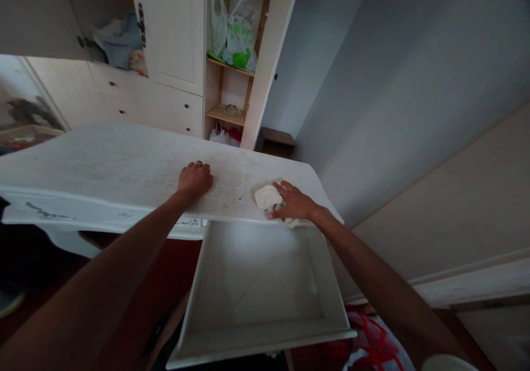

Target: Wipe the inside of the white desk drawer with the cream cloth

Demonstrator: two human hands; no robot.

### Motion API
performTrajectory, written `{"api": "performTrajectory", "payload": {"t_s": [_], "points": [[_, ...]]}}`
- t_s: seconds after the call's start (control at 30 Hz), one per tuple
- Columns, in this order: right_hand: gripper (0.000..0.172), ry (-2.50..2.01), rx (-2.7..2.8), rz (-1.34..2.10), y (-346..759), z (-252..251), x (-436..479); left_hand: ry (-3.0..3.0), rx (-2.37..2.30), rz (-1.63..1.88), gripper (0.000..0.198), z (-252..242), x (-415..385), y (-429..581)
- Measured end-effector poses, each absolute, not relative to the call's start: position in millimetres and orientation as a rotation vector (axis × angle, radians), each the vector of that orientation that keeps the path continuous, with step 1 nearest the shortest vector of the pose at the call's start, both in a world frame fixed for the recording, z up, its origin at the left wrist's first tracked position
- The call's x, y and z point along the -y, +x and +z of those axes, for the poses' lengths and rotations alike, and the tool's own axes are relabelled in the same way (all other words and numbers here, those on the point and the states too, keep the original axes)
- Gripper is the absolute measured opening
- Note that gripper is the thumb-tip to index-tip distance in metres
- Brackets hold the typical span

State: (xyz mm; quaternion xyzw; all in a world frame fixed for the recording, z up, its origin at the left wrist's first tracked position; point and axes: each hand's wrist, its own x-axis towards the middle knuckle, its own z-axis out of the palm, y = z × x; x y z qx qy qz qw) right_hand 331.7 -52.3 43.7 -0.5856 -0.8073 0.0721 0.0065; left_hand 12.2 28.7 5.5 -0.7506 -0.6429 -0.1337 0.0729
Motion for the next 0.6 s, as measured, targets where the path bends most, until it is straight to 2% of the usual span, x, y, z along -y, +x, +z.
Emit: {"api": "performTrajectory", "payload": {"t_s": [0.03,0.17,0.23,0.43,0.6], "points": [[0.106,-1.905,2.490,0.153,328,43,54,-2.256,1.932,-0.405,0.040,6,-29,12],[0.064,-2.019,2.398,-0.113,307,39,57,-2.264,1.944,-0.390,0.040,7,-27,12],[0.054,-2.047,2.375,-0.205,298,37,54,-2.263,1.944,-0.383,0.040,8,-26,13],[0.055,-2.042,2.226,-0.451,287,22,51,-2.263,1.943,-0.380,0.042,6,-27,12],[0.064,-2.029,2.260,-0.311,295,24,51,-2.285,1.948,-0.411,0.043,7,-25,11]]}}
